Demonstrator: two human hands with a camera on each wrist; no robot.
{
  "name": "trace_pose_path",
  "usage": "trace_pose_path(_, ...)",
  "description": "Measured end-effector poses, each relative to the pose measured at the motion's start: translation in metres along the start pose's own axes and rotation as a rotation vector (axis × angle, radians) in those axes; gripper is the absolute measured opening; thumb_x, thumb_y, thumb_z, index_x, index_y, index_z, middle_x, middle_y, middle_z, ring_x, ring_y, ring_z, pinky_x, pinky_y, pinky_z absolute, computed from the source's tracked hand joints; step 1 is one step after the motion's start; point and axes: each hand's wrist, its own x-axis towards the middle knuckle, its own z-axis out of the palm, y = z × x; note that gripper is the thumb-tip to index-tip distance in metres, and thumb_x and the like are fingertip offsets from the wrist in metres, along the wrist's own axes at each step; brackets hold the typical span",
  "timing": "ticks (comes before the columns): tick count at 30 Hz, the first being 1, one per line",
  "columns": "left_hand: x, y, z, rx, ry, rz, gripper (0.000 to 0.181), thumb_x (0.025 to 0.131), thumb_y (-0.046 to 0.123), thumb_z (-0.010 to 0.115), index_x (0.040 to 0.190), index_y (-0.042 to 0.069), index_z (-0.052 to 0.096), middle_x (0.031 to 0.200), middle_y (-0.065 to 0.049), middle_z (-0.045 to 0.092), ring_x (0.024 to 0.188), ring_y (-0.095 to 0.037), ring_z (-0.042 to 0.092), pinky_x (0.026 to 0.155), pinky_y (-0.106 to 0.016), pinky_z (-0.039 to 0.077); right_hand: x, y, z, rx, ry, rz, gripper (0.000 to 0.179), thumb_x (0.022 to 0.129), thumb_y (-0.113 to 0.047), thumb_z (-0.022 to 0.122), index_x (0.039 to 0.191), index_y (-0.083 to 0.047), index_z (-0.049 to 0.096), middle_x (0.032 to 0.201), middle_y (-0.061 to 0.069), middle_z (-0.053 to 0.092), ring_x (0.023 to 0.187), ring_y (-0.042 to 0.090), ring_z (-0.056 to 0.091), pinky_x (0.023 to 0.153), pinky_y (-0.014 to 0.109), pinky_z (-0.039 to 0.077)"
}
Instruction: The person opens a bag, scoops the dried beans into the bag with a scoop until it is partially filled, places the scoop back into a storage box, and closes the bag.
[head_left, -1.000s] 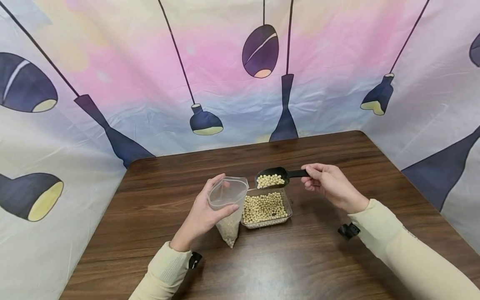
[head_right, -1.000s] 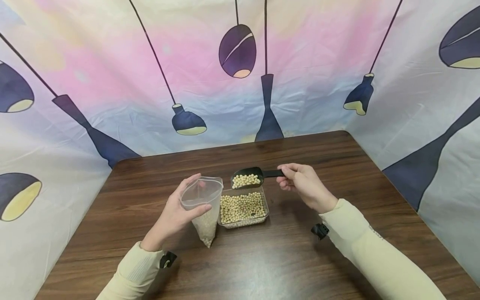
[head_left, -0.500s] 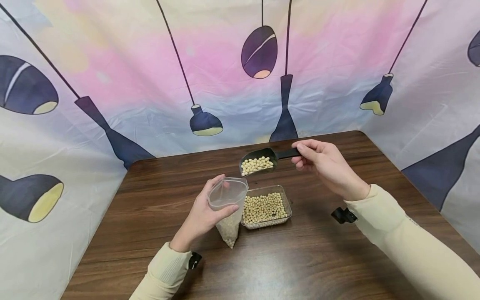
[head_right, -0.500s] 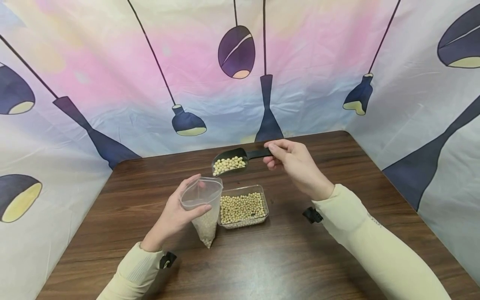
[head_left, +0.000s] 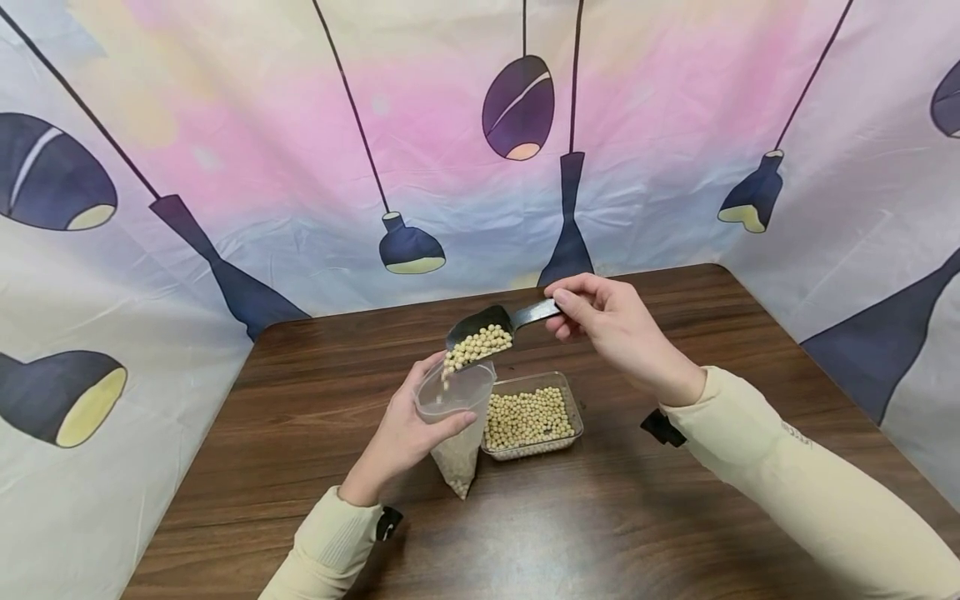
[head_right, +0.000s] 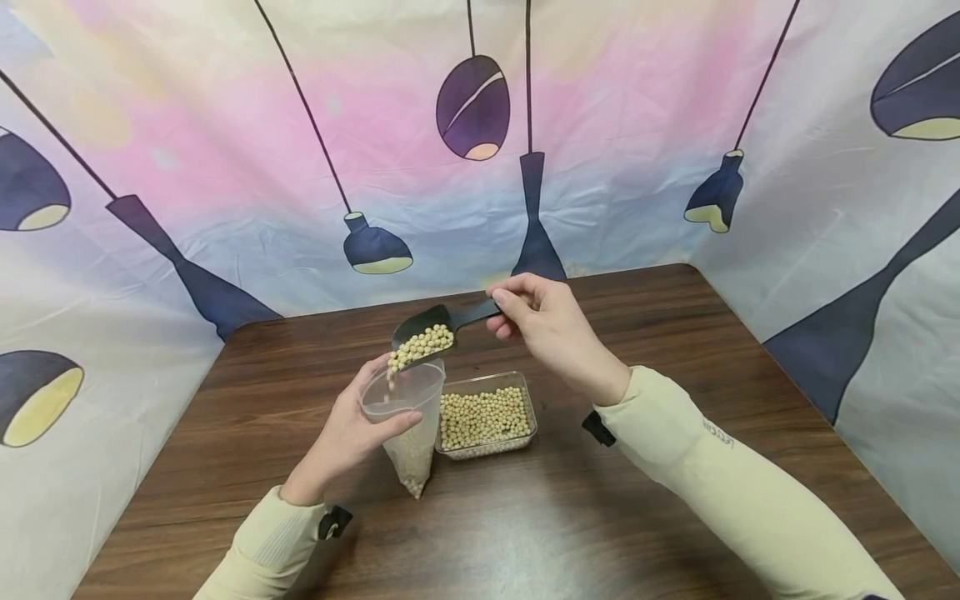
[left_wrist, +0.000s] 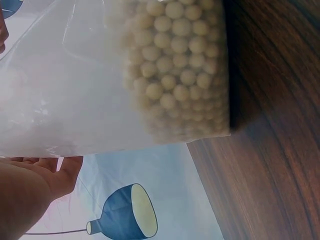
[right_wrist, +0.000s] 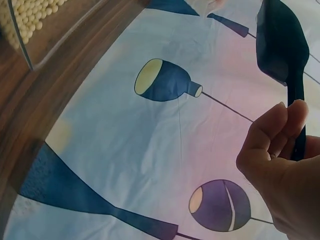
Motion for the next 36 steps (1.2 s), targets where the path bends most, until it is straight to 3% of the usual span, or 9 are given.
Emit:
trace_pose_path(7,0.001,0.0,0.001,-0.003,-0.005,0.0,0.078,0.079,0.034,0.082,0.144,0.033,0.039,0.142,0.002,0.046,0.13,-0.021,0.042,0.101,-0.058,0.035,0.0,-0.01,-0.001,-0.132,0.013,-0.074,0.023,0.102,-0.016,0.052,0.118,-0.001,0.061,0.095,0.023,0.067,0.079,0.02,0.066,0.075,0.033,0.055)
trace_pose_path(12,0.002,0.0,0.002,-0.007,-0.003,0.008,0.079,0.079,0.034,0.082,0.145,0.031,0.039,0.144,0.003,0.044,0.132,-0.022,0.041,0.101,-0.059,0.034,-0.005,-0.018,0.003,-0.217,0.024,-0.203,0.018,0.101,-0.012,0.053,0.113,-0.002,0.062,0.095,0.013,0.067,0.079,0.019,0.066,0.071,0.03,0.054)
trace_pose_path(17,0.003,0.0,0.003,-0.02,0.0,0.022,0.079,0.079,0.031,0.082,0.145,0.025,0.04,0.14,0.003,0.048,0.13,-0.019,0.044,0.101,-0.057,0.034,-0.016,-0.025,0.011,-0.456,0.066,-0.482,0.013,0.098,-0.009,0.057,0.109,-0.007,0.064,0.091,-0.001,0.064,0.068,0.009,0.057,0.062,0.023,0.048)
trace_pose_path(21,0.003,-0.001,0.004,-0.033,0.004,0.045,0.078,0.079,0.028,0.083,0.144,0.028,0.04,0.129,0.002,0.055,0.123,-0.017,0.049,0.098,-0.052,0.038,-0.026,-0.032,0.013,-0.734,0.126,-0.805,0.016,0.093,0.001,0.062,0.109,-0.001,0.063,0.092,0.004,0.063,0.07,0.013,0.053,0.065,0.026,0.046)
trace_pose_path(23,0.004,-0.001,0.004,-0.04,0.006,0.06,0.077,0.079,0.026,0.083,0.144,0.028,0.04,0.125,0.001,0.057,0.12,-0.017,0.051,0.096,-0.051,0.04,-0.031,-0.034,0.011,-0.848,0.152,-0.852,0.016,0.092,0.003,0.063,0.108,0.002,0.063,0.096,0.009,0.064,0.077,0.018,0.057,0.07,0.031,0.049)
trace_pose_path(25,0.005,-0.001,0.005,-0.042,0.007,0.066,0.077,0.079,0.025,0.083,0.143,0.028,0.04,0.124,0.0,0.057,0.12,-0.018,0.051,0.096,-0.051,0.04,-0.035,-0.032,0.007,-0.931,0.143,-0.778,0.014,0.093,0.001,0.062,0.106,0.001,0.063,0.094,0.009,0.064,0.079,0.022,0.06,0.07,0.037,0.05)
trace_pose_path(29,0.006,-0.002,0.006,-0.036,0.009,0.071,0.077,0.079,0.025,0.083,0.143,0.025,0.041,0.124,-0.001,0.057,0.119,-0.019,0.051,0.095,-0.05,0.041,-0.035,-0.01,0.002,-1.013,0.051,-0.455,0.008,0.097,-0.006,0.058,0.103,-0.004,0.063,0.087,0.006,0.065,0.071,0.017,0.059,0.062,0.036,0.049)
trace_pose_path(32,0.004,-0.001,0.005,-0.033,0.006,0.058,0.077,0.079,0.025,0.083,0.143,0.025,0.041,0.124,-0.001,0.057,0.118,-0.019,0.052,0.094,-0.047,0.043,-0.034,0.014,0.001,-1.004,-0.012,-0.268,0.01,0.1,-0.01,0.054,0.103,-0.005,0.062,0.082,0.003,0.064,0.063,0.011,0.056,0.057,0.032,0.047)
trace_pose_path(36,0.001,-0.001,0.002,-0.031,0.006,0.039,0.076,0.079,0.024,0.083,0.143,0.027,0.042,0.124,0.0,0.057,0.116,-0.017,0.053,0.092,-0.047,0.044,-0.034,0.04,0.003,-0.946,-0.02,-0.167,0.012,0.101,-0.011,0.051,0.103,-0.005,0.062,0.076,-0.001,0.061,0.055,0.007,0.05,0.053,0.028,0.043)
